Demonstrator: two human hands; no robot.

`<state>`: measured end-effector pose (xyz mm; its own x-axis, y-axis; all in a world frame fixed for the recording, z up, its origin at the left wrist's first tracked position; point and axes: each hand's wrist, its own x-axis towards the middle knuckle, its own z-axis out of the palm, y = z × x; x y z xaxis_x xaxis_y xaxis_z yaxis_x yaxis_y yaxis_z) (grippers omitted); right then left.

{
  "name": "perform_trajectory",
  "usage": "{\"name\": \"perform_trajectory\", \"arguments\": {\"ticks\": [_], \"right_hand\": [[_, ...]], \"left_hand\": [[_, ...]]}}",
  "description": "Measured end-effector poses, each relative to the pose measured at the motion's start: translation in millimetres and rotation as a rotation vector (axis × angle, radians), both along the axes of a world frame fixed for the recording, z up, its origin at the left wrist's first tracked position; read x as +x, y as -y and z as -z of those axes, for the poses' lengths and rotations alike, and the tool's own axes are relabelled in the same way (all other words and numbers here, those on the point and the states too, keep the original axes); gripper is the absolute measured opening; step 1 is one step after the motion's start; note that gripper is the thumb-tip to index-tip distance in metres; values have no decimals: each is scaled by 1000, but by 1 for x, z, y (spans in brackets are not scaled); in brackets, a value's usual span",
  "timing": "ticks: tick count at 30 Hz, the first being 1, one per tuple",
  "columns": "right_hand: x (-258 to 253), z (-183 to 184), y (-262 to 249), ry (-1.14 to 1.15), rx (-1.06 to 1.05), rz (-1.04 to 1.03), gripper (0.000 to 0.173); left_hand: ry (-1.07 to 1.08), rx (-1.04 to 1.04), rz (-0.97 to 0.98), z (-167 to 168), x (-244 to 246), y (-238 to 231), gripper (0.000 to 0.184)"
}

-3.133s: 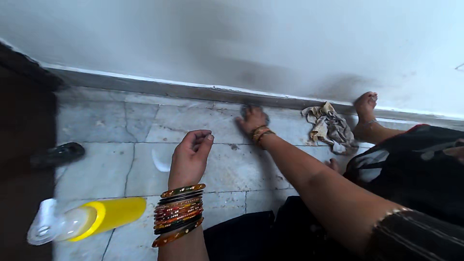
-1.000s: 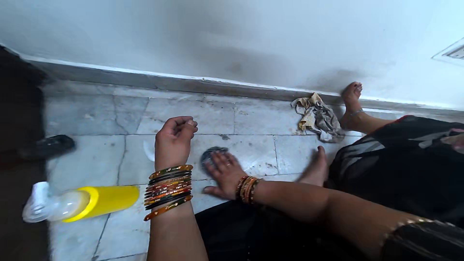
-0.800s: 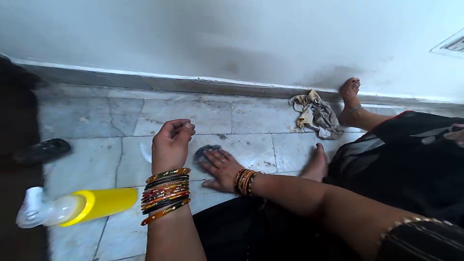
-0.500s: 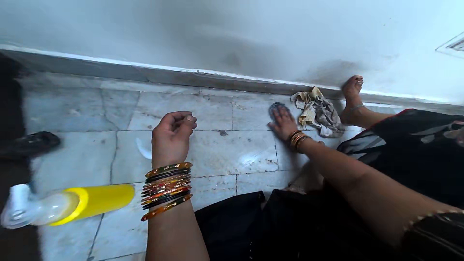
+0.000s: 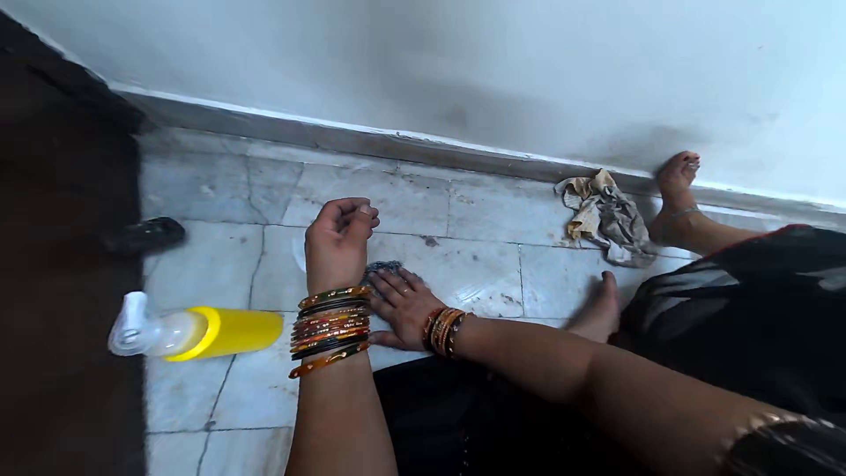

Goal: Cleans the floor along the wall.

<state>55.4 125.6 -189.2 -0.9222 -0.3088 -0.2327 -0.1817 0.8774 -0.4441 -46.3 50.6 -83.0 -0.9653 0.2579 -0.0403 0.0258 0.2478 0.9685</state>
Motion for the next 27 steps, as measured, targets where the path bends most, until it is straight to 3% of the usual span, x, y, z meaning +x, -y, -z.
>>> {"name": "perform_trajectory", "arguments": {"ticks": [4,11,14,17,21,24,27], "right_hand": [[-21,1,-31,-60,-11,68,69],[6,15,-219,-67,242,542,77],[11,9,-256,21,301,723,83],[7,9,-211,-35,264,692,92],[5,0,-82,-55,130,304,96],[-9,-6,-8,-10,48,48,87],[-38,-7,5,-24,-7,-76,76]], "left_hand": [[-3,-28,8,-1,2,3,25],[3,46,-56,-3,-5,7,24],[16,74,-60,-2,-9,7,24],[13,97,-68,0,-10,5,22],[-4,112,-84,0,-10,5,21],[-14,98,-90,-1,-8,5,20],[-5,80,-105,-2,-5,6,21]]}}
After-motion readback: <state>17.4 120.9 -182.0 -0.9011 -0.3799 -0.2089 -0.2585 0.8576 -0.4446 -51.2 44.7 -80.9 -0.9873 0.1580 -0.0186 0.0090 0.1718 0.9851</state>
